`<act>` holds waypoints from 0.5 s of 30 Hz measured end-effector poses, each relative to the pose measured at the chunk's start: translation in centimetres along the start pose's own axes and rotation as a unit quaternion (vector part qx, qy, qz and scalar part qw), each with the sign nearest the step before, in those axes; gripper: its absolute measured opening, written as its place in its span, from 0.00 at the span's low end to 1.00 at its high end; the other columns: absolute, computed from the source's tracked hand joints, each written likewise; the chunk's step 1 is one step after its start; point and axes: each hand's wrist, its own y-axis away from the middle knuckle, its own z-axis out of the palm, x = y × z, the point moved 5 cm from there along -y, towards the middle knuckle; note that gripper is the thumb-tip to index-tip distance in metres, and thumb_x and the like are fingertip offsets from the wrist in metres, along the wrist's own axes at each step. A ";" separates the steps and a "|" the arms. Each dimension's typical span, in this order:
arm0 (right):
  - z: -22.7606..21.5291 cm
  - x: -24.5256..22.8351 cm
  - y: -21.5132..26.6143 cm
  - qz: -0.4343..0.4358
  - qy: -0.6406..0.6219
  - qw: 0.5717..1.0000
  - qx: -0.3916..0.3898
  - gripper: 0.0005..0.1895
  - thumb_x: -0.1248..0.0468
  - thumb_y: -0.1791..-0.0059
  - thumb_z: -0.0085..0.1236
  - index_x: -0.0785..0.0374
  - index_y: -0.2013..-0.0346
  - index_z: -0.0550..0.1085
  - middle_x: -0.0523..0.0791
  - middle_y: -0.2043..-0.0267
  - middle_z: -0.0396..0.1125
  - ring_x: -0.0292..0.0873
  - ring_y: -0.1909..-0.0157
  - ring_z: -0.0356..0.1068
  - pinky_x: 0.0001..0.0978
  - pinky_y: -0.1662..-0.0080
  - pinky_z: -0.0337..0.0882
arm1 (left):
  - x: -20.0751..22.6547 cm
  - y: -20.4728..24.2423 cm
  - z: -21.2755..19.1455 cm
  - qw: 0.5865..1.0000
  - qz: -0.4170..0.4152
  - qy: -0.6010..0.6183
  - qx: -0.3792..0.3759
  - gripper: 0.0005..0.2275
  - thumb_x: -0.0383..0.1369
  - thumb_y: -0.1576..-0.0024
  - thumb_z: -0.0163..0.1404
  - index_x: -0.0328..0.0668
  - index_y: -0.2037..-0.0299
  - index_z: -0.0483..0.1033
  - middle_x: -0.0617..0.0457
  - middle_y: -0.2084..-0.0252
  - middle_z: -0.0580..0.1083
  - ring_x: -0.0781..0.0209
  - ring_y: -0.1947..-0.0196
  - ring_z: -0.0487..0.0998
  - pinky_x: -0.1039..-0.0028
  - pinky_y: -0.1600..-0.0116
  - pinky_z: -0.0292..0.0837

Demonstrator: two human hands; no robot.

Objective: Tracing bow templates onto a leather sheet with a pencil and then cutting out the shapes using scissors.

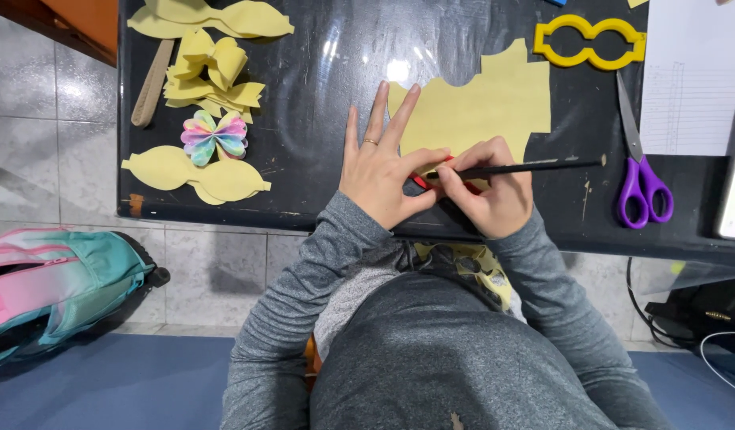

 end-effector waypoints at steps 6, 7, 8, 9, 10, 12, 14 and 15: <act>-2.2 1.3 -0.6 0.028 0.053 0.995 -0.076 0.12 0.65 0.47 0.65 0.69 0.63 0.70 0.46 0.66 0.68 0.41 0.69 0.75 0.27 0.63 0.77 | 0.3 0.0 -0.1 1.000 0.007 -0.020 -0.001 0.15 0.52 0.47 0.64 0.70 0.52 0.82 0.49 0.23 0.45 0.39 0.22 0.38 0.32 0.24 0.39; -2.5 1.9 -0.6 0.044 0.075 0.992 -0.095 0.12 0.63 0.47 0.65 0.67 0.63 0.71 0.43 0.67 0.67 0.38 0.69 0.74 0.26 0.63 0.75 | 0.4 0.0 -0.2 1.000 0.006 -0.025 0.001 0.15 0.52 0.47 0.65 0.70 0.52 0.82 0.48 0.23 0.46 0.39 0.22 0.39 0.32 0.24 0.40; -2.9 1.8 -0.8 0.044 0.075 0.992 -0.095 0.12 0.63 0.47 0.65 0.67 0.63 0.71 0.43 0.67 0.67 0.38 0.69 0.74 0.26 0.63 0.75 | 0.4 0.0 -0.2 1.000 0.006 -0.025 0.001 0.15 0.52 0.47 0.65 0.70 0.52 0.82 0.48 0.23 0.46 0.39 0.22 0.39 0.32 0.24 0.40; -3.1 2.0 -0.9 0.064 0.069 0.990 -0.105 0.12 0.63 0.47 0.65 0.64 0.64 0.69 0.42 0.68 0.69 0.37 0.71 0.73 0.26 0.65 0.73 | 0.4 0.0 -0.2 0.999 0.009 -0.030 0.002 0.15 0.53 0.47 0.64 0.70 0.52 0.82 0.48 0.23 0.46 0.38 0.22 0.39 0.32 0.25 0.41; -3.4 2.1 -1.0 0.084 0.062 0.988 -0.115 0.12 0.63 0.47 0.65 0.62 0.64 0.68 0.42 0.70 0.70 0.36 0.72 0.72 0.25 0.67 0.70 | 0.5 0.0 -0.2 0.999 0.013 -0.036 0.003 0.14 0.54 0.46 0.63 0.69 0.53 0.82 0.47 0.23 0.46 0.37 0.23 0.40 0.31 0.25 0.42; -3.7 2.6 -0.9 0.085 0.060 0.988 -0.113 0.12 0.63 0.47 0.64 0.62 0.64 0.67 0.42 0.69 0.71 0.36 0.73 0.71 0.25 0.68 0.69 | 0.6 -0.1 -0.3 0.999 0.011 -0.038 0.000 0.14 0.54 0.46 0.63 0.69 0.53 0.82 0.47 0.23 0.45 0.38 0.23 0.39 0.31 0.25 0.42; -4.0 3.0 -0.9 0.086 0.058 0.988 -0.111 0.12 0.63 0.47 0.64 0.62 0.63 0.67 0.42 0.69 0.72 0.35 0.74 0.70 0.24 0.69 0.68 | 0.6 -0.1 -0.3 0.999 0.009 -0.040 -0.004 0.14 0.54 0.46 0.62 0.70 0.52 0.82 0.47 0.23 0.45 0.38 0.23 0.39 0.31 0.25 0.42; -4.1 3.1 -0.8 0.088 0.060 0.988 -0.108 0.12 0.63 0.47 0.64 0.62 0.64 0.67 0.41 0.69 0.71 0.35 0.76 0.69 0.24 0.70 0.67 | 0.6 -0.1 -0.3 0.999 0.010 -0.041 -0.003 0.15 0.55 0.46 0.62 0.69 0.52 0.82 0.47 0.23 0.45 0.38 0.23 0.39 0.31 0.26 0.43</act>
